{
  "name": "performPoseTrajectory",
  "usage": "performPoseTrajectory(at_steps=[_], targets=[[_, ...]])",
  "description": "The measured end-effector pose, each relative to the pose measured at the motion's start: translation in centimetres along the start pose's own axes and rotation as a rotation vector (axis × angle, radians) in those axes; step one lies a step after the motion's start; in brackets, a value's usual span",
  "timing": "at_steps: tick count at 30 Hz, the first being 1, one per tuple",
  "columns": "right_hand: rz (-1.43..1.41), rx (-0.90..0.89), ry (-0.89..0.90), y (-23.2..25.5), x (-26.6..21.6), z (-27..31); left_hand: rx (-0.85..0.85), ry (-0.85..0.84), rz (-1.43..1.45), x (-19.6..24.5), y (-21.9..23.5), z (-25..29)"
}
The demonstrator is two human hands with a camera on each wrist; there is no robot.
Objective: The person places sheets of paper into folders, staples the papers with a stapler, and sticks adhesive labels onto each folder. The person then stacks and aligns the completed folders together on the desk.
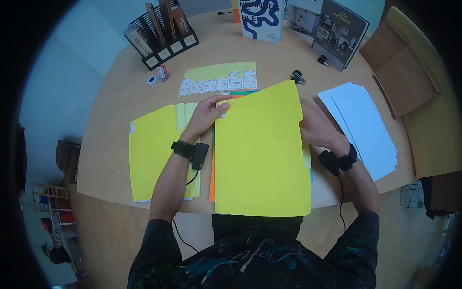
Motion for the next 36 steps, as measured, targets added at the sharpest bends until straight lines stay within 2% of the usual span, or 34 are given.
performPoseTrajectory(at_steps=[1, 2, 4, 8, 9, 13, 17, 19, 20, 22, 23, 26, 28, 29, 31, 33, 34, 35, 36], targets=[[-0.129, -0.036, -0.038, 0.0, -0.2, -0.1, -0.020, -0.038, -0.020, 0.2, -0.2, 0.0], [-0.130, -0.034, -0.039, 0.1, -0.5, -0.2, -0.023, -0.038, -0.021, 0.0, -0.2, 0.0], [-0.230, 0.008, 0.163, 0.6, -3.0, -0.4, -0.036, -0.050, 0.011, 0.5, -0.4, 0.3], [-0.290, -0.022, 0.223, 0.4, -6.5, -1.2, -0.011, -0.045, 0.005, 0.0, 0.0, 0.1], [-0.302, -0.071, 0.243, 0.0, -7.2, -1.4, -0.010, -0.090, 0.038, 0.2, 0.2, 0.1], [-0.325, -0.141, 0.250, -1.0, -7.2, -1.5, -0.012, -0.159, 0.202, 0.1, 0.5, 0.0], [-0.393, -0.199, 0.226, -1.5, -6.5, -1.7, -0.016, -0.087, 0.380, -0.8, 0.8, -0.2], [-0.232, -0.237, 0.316, -2.9, -5.7, -1.6, -0.010, -0.067, 0.634, -0.1, 0.7, 0.0], [-0.233, -0.237, 0.314, -3.4, -5.3, -1.4, -0.012, -0.065, 0.635, 0.2, 0.3, 0.1], [0.122, -0.241, 0.359, -4.7, -5.6, -0.7, 0.292, 0.057, 0.610, 1.0, 0.6, 0.9], [0.120, -0.241, 0.358, -5.2, -5.4, -0.4, 0.395, 0.133, 0.750, 6.6, -0.7, 4.0], [0.209, -0.318, 0.294, -6.7, -4.2, 0.0, 0.391, 0.124, 0.731, 6.0, -0.6, 3.9], [-0.002, -0.227, 0.265, -5.5, -3.9, -0.5, 0.390, 0.110, 0.713, 5.6, -0.4, 3.9], [-0.002, -0.229, 0.267, -4.6, -4.0, -0.9, 0.389, 0.103, 0.702, 5.4, -0.3, 4.9], [-0.195, -0.066, -0.091, -0.7, -1.1, -3.0, 0.384, 0.095, 0.681, 4.3, -0.6, 10.2], [0.063, 0.353, -0.180, 2.6, 4.0, -5.0, 0.373, 0.087, 0.661, 3.6, -0.9, 13.5], [0.231, 0.474, -0.218, 3.3, 7.5, -6.3, 0.367, 0.084, 0.652, 4.9, 0.3, 1.9], [0.401, 0.595, -0.251, 4.4, 9.8, -7.1, 0.362, 0.077, 0.643, 4.9, 0.2, 0.2], [0.402, 0.595, -0.250, 5.1, 10.4, -7.8, 0.359, 0.069, 0.633, 5.0, 0.2, -0.3]])
Point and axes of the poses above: each hand's wrist, its own z-axis away from the middle knuckle, its own y-axis out of the back of the hand, x = y × z, the point moved 8 cm from there along -z, towards the middle knuckle, and after that the axes turned 4 degrees about -z, right-handed, at the moved point
